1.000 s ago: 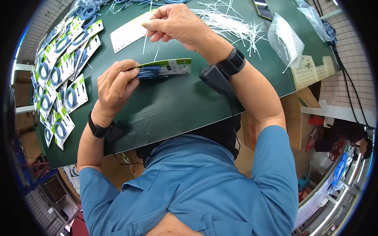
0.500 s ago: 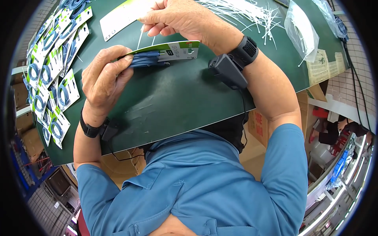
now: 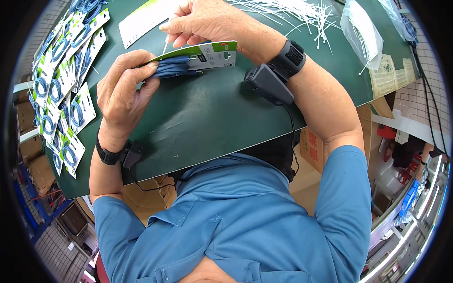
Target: The person picks up a cable and a card, positions the cable against the card, and secures it by threading a cable tie through the holes. After tightening the tie, they place the packaged cable into a box and repeat the process.
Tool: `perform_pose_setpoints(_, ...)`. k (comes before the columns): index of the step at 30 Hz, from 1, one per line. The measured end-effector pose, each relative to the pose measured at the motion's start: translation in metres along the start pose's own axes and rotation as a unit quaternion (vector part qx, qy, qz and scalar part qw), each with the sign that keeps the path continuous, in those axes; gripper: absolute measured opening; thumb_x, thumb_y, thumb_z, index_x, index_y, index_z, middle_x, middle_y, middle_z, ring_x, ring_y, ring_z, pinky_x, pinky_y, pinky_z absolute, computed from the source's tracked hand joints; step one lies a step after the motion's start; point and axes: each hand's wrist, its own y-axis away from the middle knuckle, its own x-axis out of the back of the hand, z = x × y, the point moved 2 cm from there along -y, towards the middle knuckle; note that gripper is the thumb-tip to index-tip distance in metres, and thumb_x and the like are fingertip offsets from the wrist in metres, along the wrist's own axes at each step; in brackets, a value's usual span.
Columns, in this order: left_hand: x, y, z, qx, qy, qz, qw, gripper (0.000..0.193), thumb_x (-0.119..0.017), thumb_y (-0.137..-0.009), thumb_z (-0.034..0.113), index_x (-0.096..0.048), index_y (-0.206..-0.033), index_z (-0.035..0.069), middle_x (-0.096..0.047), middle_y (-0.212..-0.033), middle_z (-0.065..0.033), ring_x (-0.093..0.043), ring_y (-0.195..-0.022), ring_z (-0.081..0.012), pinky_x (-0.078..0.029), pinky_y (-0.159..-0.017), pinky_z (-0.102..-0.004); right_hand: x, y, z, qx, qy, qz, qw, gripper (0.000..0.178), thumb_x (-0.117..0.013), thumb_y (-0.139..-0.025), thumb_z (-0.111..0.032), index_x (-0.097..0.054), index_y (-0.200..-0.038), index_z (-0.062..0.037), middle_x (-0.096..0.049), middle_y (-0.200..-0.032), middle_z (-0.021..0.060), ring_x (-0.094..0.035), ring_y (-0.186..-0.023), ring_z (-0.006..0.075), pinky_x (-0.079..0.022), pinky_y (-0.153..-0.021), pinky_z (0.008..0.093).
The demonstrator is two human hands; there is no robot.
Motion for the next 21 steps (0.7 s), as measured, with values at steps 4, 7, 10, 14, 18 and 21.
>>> perform_pose_setpoints(4,0.0,-0.001,0.001,0.003,0.001,0.0,1.0,0.027,-0.081,-0.065,-0.004,-0.066,-0.087,0.001,-0.07,-0.094,-0.0097,-0.07,-0.077,-0.024,-0.057,-0.065,-0.032,-0.002,0.003,-0.003,-0.017,0.011,-0.003,1.0,0.023,-0.071,-0.099,-0.025,-0.069,-0.088,-0.0044,-0.072,-0.082,0.0008,-0.062,-0.066,0.0027,-0.048,-0.059,0.0168)
perform_pose_setpoints(7,0.0,0.0,0.001,0.008,-0.007,-0.006,1.0,0.027,-0.081,-0.064,-0.003,-0.067,-0.087,0.001,-0.07,-0.094,-0.0089,-0.07,-0.077,-0.0239,-0.057,-0.065,-0.0324,-0.003,0.002,-0.001,-0.013,-0.02,-0.049,0.999,0.021,-0.072,-0.098,-0.023,-0.068,-0.088,-0.0042,-0.071,-0.081,0.0021,-0.063,-0.066,0.006,-0.049,-0.059,0.0202)
perform_pose_setpoints(10,0.001,-0.003,-0.002,-0.002,-0.016,-0.01,1.0,0.026,-0.081,-0.064,-0.002,-0.067,-0.086,0.002,-0.07,-0.095,-0.0082,-0.07,-0.078,-0.0239,-0.057,-0.065,-0.033,-0.003,-0.001,0.002,0.01,-0.075,-0.135,0.988,0.018,-0.072,-0.097,-0.018,-0.066,-0.088,-0.0034,-0.07,-0.079,0.006,-0.065,-0.066,0.0145,-0.05,-0.059,0.0273)
perform_pose_setpoints(14,0.007,-0.01,-0.005,-0.026,-0.029,-0.017,0.999,0.024,-0.08,-0.066,0.0,-0.067,-0.086,0.003,-0.071,-0.096,-0.0074,-0.071,-0.079,-0.0238,-0.057,-0.066,-0.034,-0.003,-0.006,0.007,0.142,0.069,-0.136,0.978,0.024,-0.078,-0.093,-0.027,-0.071,-0.097,-0.0034,-0.072,-0.083,0.0028,-0.063,-0.073,0.0069,-0.048,-0.064,0.0223)
perform_pose_setpoints(18,0.01,-0.012,-0.002,-0.028,-0.015,-0.024,0.999,0.016,-0.077,-0.072,0.004,-0.066,-0.084,0.003,-0.071,-0.098,-0.0083,-0.071,-0.081,-0.0234,-0.058,-0.068,-0.0353,-0.004,-0.005,0.0,0.102,-0.027,-0.135,0.985,0.016,-0.068,-0.101,-0.021,-0.066,-0.104,-0.0053,-0.07,-0.084,0.0006,-0.063,-0.069,0.0043,-0.049,-0.06,0.0207)
perform_pose_setpoints(21,0.007,-0.006,-0.005,-0.049,0.004,-0.019,0.999,0.012,-0.073,-0.076,0.005,-0.063,-0.081,0.003,-0.07,-0.103,-0.0099,-0.07,-0.08,-0.0231,-0.058,-0.067,-0.0359,-0.005,0.001,-0.007,0.014,-0.097,-0.134,0.986,0.015,-0.066,-0.102,-0.02,-0.067,-0.104,-0.0048,-0.066,-0.078,-0.0015,-0.06,-0.069,0.0031,-0.048,-0.062,0.0199)
